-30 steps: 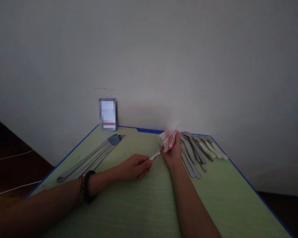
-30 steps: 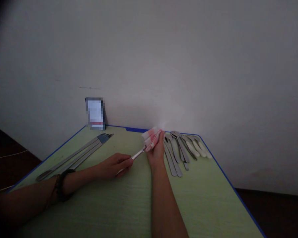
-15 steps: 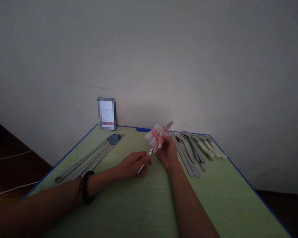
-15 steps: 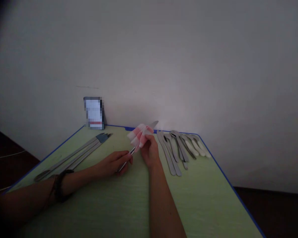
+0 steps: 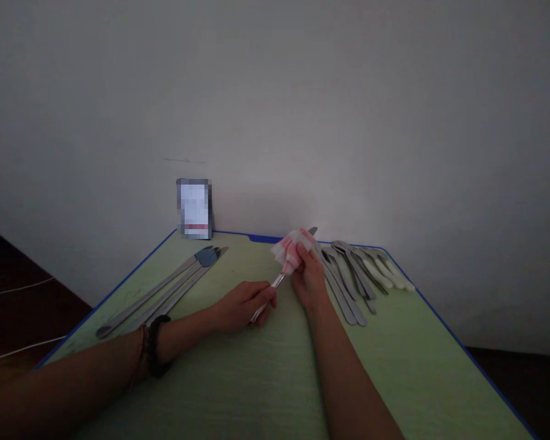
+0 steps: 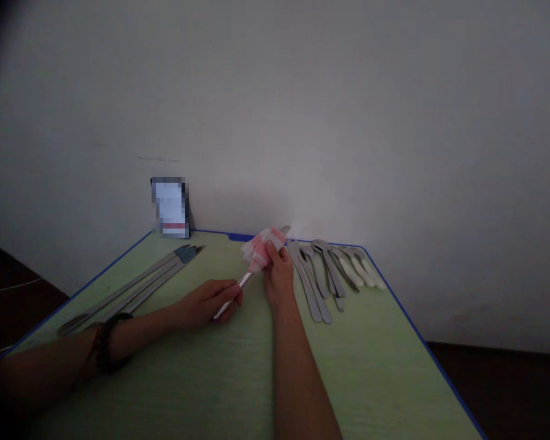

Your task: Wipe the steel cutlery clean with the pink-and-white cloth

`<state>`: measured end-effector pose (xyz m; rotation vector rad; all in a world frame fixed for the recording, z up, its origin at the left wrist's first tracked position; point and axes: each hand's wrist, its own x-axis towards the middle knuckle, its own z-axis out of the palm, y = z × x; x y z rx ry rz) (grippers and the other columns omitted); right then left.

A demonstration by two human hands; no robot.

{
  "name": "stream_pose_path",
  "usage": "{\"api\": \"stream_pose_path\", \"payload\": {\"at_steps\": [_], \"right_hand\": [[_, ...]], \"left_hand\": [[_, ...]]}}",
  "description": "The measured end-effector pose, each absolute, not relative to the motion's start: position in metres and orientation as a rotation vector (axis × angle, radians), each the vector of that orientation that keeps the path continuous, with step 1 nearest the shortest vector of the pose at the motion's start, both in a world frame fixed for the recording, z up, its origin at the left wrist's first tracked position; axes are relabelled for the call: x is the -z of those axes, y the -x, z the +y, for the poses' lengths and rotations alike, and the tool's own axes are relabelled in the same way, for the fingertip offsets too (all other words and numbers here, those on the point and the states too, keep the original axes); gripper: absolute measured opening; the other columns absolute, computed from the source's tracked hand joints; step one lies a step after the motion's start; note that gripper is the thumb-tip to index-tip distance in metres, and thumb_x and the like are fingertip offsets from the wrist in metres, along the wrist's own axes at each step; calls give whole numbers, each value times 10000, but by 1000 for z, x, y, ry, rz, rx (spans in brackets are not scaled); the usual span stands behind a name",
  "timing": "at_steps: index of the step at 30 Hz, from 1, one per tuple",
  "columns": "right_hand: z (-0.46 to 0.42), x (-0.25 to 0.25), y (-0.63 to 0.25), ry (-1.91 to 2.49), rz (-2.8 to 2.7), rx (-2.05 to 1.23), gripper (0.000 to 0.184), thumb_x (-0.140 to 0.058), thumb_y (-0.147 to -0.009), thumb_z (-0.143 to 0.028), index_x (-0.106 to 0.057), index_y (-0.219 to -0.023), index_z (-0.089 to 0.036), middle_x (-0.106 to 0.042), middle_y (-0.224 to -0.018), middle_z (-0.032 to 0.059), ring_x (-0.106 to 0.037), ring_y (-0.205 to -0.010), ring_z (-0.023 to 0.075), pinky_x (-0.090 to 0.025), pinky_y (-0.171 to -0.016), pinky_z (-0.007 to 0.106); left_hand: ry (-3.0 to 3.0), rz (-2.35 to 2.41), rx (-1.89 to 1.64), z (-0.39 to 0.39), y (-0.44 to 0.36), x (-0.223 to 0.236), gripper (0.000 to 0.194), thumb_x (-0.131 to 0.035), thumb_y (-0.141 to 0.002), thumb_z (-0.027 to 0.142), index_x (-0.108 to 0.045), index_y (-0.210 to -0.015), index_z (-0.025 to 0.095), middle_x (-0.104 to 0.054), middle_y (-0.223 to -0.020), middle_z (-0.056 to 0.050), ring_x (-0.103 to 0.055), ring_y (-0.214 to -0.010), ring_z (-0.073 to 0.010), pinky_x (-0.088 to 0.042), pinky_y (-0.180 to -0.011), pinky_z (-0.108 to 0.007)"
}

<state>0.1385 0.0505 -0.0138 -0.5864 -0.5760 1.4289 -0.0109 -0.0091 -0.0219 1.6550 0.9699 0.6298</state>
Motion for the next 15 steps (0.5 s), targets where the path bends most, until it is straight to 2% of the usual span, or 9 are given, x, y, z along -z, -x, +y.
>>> {"api": "stream_pose_path", "payload": {"at_steps": [4, 7, 11, 15], "right_hand": [[49, 9, -145, 500, -442, -1490, 169, -638, -741, -327, -654, -874, -224, -698, -752, -36, -627, -656, 101, -510, -607, 206], [47, 7, -149, 461, -406, -1570, 201, -556, -794, -389, -653, -790, -213, -673, -652, -33, -598, -557, 107, -503, -551, 223], [45, 6, -147, 451, -439, -1572, 145, -565, -798, -324, -664, -818, -219, -705, -750, -34, -629, -652, 92, -517, -639, 201], [46, 9, -143, 485, -533, -1599, 137, -634, -758, -332, -659, -774, -199, -685, -682, -30, -618, -627, 99, -515, -592, 194]], "left_hand": [[-1640, 953, -603, -11, 11, 18, 389, -354, -907, 499, -518, -801, 163, -487, -479, 64, -412, -415, -84, -335, -440, -189], [-1613, 950, -584, -12, 10, 16, 403, -361, -891, 521, -517, -804, 160, -477, -478, 65, -407, -418, -85, -334, -442, -192], [-1607, 941, -583, -13, 9, 17, 425, -362, -880, 547, -513, -805, 156, -486, -484, 59, -408, -424, -88, -334, -448, -197], [-1604, 918, -593, -13, 8, 18, 439, -357, -882, 566, -499, -800, 160, -498, -488, 52, -419, -435, -93, -339, -456, -204]]}}
